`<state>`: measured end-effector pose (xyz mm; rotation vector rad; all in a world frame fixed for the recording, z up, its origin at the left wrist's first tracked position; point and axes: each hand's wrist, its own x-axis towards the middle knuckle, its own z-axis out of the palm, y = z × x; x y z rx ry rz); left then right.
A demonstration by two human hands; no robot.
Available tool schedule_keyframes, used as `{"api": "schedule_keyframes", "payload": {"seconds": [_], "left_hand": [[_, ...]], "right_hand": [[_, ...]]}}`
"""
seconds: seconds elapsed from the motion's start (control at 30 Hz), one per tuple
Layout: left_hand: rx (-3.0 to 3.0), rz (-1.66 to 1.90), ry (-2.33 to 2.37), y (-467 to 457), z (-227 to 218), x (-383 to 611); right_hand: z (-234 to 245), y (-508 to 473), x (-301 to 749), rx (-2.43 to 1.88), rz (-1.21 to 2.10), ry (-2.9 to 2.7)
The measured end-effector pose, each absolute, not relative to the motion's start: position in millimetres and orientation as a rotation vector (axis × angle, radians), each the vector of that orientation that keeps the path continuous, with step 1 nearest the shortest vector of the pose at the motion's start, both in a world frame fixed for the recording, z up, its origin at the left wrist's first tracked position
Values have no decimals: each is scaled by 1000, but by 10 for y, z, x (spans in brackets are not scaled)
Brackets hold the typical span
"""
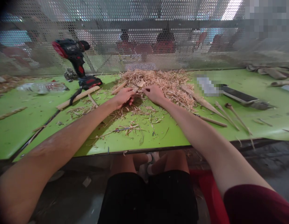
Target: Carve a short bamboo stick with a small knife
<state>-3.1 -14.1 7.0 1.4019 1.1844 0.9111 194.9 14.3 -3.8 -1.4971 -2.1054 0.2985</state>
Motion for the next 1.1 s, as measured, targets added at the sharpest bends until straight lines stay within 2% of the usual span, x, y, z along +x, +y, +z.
{"api": "schedule_keyframes", "payload": {"seconds": [0.27,1.1], "left_hand": [[1408,909,1190,-135,63,-35],[1450,899,1180,-74,-4,-49]], "right_hand": [[-85,189,1973,-1368,369,-2129],[-33,159,1946,-1479,327,-2151]]}}
